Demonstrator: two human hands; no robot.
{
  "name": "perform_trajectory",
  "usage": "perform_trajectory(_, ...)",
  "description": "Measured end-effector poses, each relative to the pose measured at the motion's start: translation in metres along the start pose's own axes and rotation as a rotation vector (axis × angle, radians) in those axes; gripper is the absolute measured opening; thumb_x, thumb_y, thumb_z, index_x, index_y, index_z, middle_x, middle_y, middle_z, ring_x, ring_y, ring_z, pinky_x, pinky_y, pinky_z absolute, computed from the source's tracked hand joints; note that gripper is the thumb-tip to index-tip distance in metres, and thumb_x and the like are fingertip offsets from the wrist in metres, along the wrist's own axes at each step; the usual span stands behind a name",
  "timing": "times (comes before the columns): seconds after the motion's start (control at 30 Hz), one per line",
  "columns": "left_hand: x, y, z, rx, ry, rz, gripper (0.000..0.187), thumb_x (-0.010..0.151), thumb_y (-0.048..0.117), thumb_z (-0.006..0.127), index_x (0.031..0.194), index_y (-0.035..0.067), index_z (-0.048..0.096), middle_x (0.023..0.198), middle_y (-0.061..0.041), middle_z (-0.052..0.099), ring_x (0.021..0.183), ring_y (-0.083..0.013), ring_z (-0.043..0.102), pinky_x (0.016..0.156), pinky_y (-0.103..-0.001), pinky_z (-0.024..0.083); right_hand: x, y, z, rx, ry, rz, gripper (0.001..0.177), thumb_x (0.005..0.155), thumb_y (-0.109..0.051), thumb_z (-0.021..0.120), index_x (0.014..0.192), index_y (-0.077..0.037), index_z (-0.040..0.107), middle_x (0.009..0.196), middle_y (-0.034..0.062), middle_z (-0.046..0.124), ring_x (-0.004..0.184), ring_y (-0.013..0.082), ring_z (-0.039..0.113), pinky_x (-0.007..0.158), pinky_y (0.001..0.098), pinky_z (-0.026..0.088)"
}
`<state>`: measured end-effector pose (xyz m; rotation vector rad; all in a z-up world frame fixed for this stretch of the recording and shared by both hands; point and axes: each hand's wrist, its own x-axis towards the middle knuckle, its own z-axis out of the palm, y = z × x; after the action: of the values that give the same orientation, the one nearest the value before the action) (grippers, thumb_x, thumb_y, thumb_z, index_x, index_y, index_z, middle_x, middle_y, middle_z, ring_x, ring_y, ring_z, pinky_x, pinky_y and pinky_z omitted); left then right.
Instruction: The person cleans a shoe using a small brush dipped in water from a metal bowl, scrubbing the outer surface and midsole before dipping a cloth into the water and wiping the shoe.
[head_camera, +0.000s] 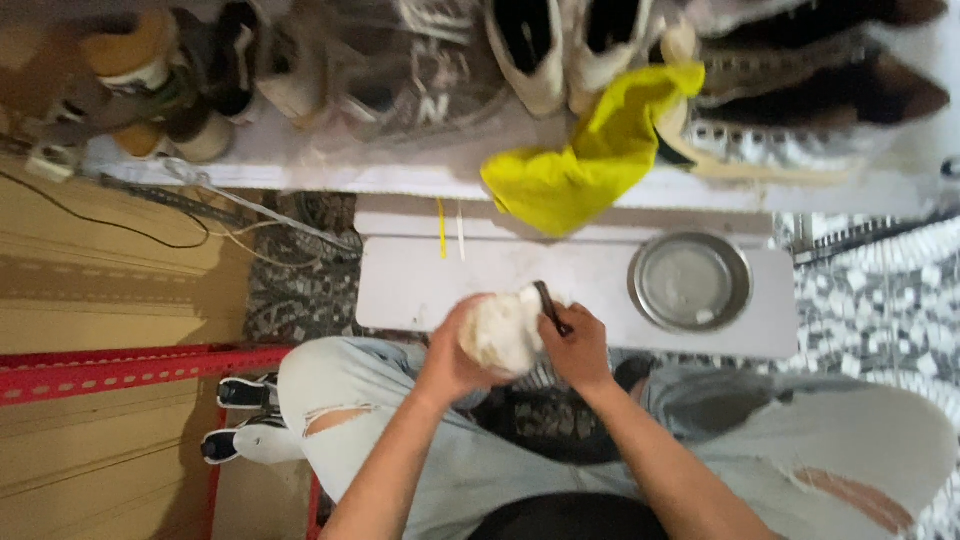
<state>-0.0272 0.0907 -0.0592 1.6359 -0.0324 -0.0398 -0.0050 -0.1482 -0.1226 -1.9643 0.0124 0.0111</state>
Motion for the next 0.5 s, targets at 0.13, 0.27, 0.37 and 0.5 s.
perform_trajectory(0.13,0.017,0.033,0.006,0.353,-0.093,-0.137,0.123,0.043,0.038,0.11,0.151,0.008,0.061,0.142,-0.024,0.073,0.137,-0.0489,0.068,0.122,-0.066,0.051,-0.01,-0.057,-0.007,-0.004,-0.016,-0.144,0.028,0.101,-0.025,0.078,0.088,0.0,0.073,0.078,0.0273,0.064,0.061,0.0441,0.069,0.052,0.0445,0.051)
perform_trajectory(0.27,0.019,0.062,0.023,0.372,-0.09,-0.116,0.1,0.051,0.035,0.104,0.14,0.007,0.067,0.134,-0.024,0.076,0.133,-0.0488,0.071,0.116,-0.066,0.054,0.005,-0.068,-0.023,-0.013,-0.01,-0.21,0.026,0.1,-0.02,0.078,0.085,0.0,0.073,0.073,0.0191,0.065,0.056,0.0358,0.065,0.052,0.0407,0.05)
perform_trajectory(0.37,0.027,0.063,0.026,0.319,-0.081,-0.074,0.107,0.05,0.034,0.105,0.144,0.003,0.064,0.136,-0.026,0.072,0.135,-0.0511,0.068,0.118,-0.065,0.051,0.003,-0.085,-0.027,0.002,-0.012,-0.32,0.027,0.101,-0.026,0.079,0.091,-0.001,0.076,0.073,0.0145,0.064,0.056,0.0291,0.064,0.051,0.0365,0.048)
perform_trajectory(0.5,0.022,0.061,0.039,0.298,-0.096,-0.062,0.11,0.049,0.03,0.107,0.144,-0.001,0.061,0.134,-0.03,0.068,0.135,-0.0565,0.064,0.121,-0.066,0.048,0.017,-0.063,-0.038,-0.064,0.031,-0.344,0.017,0.096,-0.013,0.082,0.093,0.002,0.075,0.073,0.0176,0.061,0.058,0.0313,0.063,0.053,0.038,0.047)
